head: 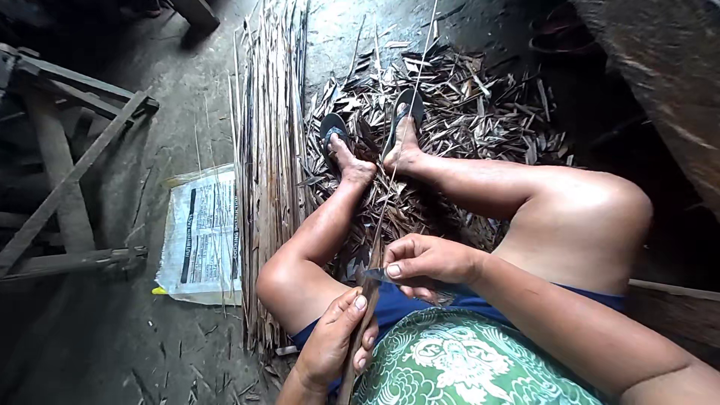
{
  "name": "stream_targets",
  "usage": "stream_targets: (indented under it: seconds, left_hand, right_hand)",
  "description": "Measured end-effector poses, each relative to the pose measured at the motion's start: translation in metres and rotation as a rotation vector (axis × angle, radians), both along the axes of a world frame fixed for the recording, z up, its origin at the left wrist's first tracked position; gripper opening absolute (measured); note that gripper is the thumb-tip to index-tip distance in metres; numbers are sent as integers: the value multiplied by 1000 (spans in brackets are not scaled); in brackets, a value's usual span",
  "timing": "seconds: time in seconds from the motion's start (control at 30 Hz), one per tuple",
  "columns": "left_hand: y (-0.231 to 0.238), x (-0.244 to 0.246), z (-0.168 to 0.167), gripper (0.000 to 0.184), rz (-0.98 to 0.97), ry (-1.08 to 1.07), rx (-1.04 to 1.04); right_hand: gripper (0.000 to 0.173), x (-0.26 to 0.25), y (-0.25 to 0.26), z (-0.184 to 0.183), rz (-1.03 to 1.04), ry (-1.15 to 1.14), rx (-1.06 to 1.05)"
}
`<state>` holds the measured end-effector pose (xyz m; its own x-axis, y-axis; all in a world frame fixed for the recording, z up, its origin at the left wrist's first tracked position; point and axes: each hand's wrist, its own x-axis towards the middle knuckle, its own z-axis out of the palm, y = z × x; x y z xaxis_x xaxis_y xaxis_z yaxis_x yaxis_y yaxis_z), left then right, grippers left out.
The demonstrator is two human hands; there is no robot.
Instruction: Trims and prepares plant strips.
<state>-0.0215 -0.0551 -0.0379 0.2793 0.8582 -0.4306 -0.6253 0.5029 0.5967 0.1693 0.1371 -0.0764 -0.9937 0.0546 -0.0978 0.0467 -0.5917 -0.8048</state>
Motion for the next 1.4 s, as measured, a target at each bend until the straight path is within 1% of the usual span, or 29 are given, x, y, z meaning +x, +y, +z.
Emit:
stream_targets:
  seconds: [0.17,0.37,0.53,0.6,0.7,0.77,0.87,1.0,1.1,1.17,1.23,1.3,1.4]
  left_hand:
    - [-2,0,2,29,7,0,7]
    - [-11,2,3,28,-8,7,13]
    - [-17,0,1,29,-18,37,17]
    - [-17,0,-2,30,0,70,9]
    - [-11,0,-8,30,17,141,-7]
    - [-7,1,-12,29,35,207,-11]
    - [-9,1,-12,29,39,375,-26]
    - [-18,4,-7,29,-1,690,-27]
    - [-21,5,-4,30,-3,793,-2]
    - [-19,8,-2,29,8,822,9]
    - [-15,11,-2,29,24,817,9]
    - [-11,11,-2,29,35,814,17]
    - [-12,10,-1,30,35,831,21]
  right_hand:
    - [17,-4,13,-2,-108,28,68]
    - [18,0,32,1,-312,-48,112]
    - [18,8,49,5,-618,-168,58]
    - [24,7,45,9,-583,-193,56]
    - [35,1,17,8,-366,-174,45]
    - [36,-4,-2,2,-305,-134,-14]
    - [36,-4,-5,-3,-361,-134,-43]
    - [34,3,22,7,-529,-230,2]
    - [34,7,39,13,-632,-258,-34]
    - [35,6,35,16,-571,-258,-60]
    - [37,0,17,15,-432,-252,-73]
    - [37,-4,-3,11,-348,-223,-112]
    - [36,-5,-5,9,-387,-212,-131]
